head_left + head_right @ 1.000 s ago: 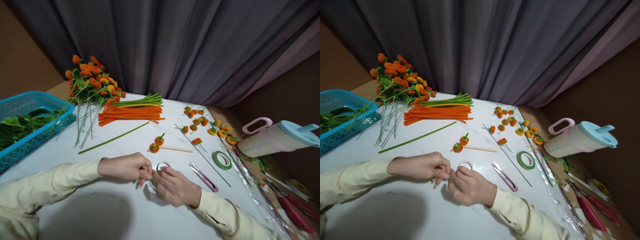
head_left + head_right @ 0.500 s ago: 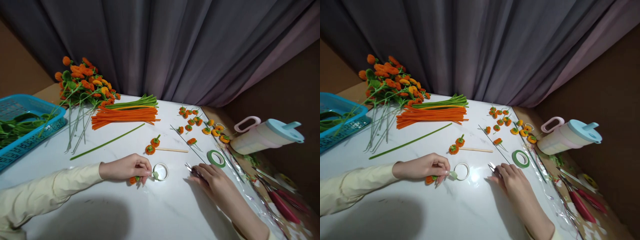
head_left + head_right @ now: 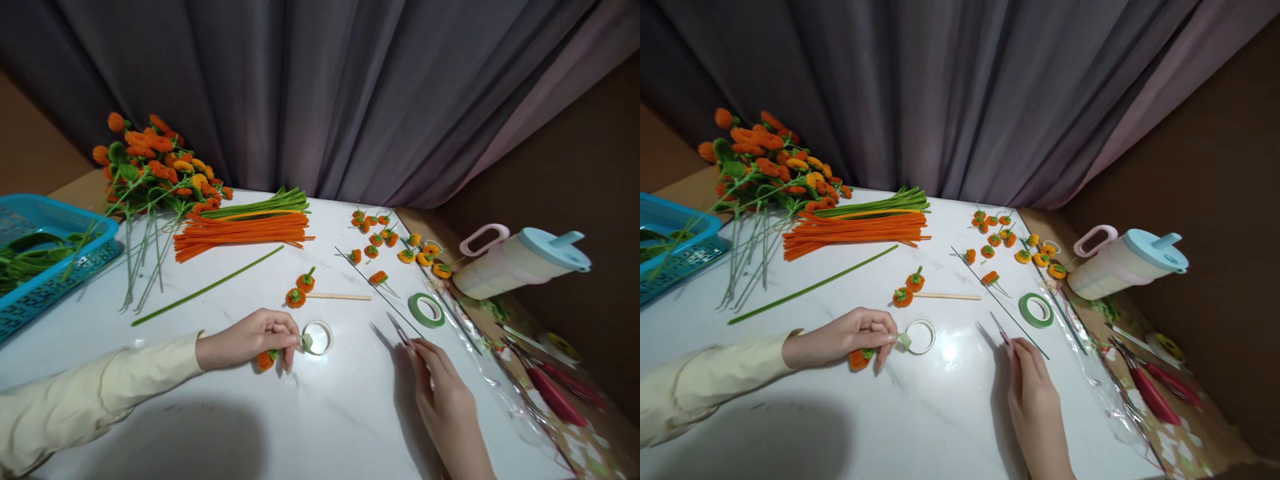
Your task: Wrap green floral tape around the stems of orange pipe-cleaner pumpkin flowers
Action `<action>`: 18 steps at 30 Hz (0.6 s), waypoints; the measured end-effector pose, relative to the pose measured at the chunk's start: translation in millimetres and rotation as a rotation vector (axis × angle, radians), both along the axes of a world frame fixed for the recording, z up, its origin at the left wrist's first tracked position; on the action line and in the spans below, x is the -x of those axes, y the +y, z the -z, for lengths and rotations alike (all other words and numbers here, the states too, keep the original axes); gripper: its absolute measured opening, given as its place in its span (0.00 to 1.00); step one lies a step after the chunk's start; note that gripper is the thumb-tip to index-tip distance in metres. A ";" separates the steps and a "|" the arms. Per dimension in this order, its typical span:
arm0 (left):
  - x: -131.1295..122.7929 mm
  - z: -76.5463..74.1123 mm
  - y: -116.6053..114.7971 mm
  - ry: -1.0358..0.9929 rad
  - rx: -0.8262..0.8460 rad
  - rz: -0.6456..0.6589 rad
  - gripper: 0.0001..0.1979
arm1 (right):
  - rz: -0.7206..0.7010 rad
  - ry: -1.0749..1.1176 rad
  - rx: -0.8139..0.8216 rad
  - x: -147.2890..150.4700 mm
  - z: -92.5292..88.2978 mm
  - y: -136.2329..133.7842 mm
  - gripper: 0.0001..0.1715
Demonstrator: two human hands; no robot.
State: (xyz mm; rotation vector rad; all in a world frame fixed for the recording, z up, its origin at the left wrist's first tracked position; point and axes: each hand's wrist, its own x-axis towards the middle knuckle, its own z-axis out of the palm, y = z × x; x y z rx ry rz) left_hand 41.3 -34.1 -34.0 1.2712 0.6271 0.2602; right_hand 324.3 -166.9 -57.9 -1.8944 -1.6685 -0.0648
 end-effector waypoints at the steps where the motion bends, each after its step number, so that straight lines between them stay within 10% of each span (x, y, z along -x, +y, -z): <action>1: -0.5 -0.2 -1.7 0.000 -0.020 -0.016 0.14 | 0.034 0.204 0.012 5.7 -5.9 -3.6 0.18; 8: -3.5 6.1 -16.3 0.016 -0.168 -0.171 0.14 | 0.017 1.817 0.175 102.4 -21.6 -17.4 0.22; 13: -3.8 9.9 -25.9 0.061 -0.242 -0.243 0.15 | -0.201 2.224 0.522 150.2 -9.5 -6.5 0.24; 18: -5.1 9.6 -33.8 0.039 -0.304 -0.237 0.13 | -0.184 2.330 0.516 153.3 -8.2 -1.1 0.29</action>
